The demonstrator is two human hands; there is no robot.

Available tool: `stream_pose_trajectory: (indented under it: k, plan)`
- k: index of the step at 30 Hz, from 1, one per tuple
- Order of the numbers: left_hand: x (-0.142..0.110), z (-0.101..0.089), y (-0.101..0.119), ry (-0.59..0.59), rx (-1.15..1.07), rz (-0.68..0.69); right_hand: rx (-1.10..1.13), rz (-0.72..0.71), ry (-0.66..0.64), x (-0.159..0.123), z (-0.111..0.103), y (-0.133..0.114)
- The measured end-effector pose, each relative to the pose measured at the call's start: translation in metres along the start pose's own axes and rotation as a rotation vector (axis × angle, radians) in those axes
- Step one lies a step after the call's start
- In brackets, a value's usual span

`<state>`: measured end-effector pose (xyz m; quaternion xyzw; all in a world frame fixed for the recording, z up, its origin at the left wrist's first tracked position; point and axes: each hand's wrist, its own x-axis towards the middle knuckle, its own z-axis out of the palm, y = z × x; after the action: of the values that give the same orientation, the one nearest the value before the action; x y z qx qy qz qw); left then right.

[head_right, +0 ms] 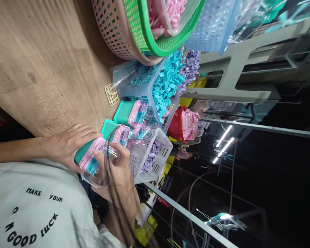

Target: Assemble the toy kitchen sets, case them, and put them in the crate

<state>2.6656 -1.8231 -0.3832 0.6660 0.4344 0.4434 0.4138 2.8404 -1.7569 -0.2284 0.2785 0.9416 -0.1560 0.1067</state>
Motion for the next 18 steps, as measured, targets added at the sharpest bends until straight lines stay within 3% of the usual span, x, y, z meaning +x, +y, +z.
stream_pose_trajectory:
  k: [4, 7, 18]
  plan:
    - [0.001, -0.001, 0.0, -0.012, 0.007, -0.015, 0.011, -0.091, -0.067, 0.007, -0.007, 0.002]
    - [0.0, -0.001, -0.001, -0.003, -0.003, -0.006, 0.043, -0.02, -0.065, 0.008, -0.006, -0.002]
    - [-0.002, 0.002, -0.004, 0.044, -0.05, 0.017, 0.173, 0.043, 0.177, -0.013, 0.025, -0.006]
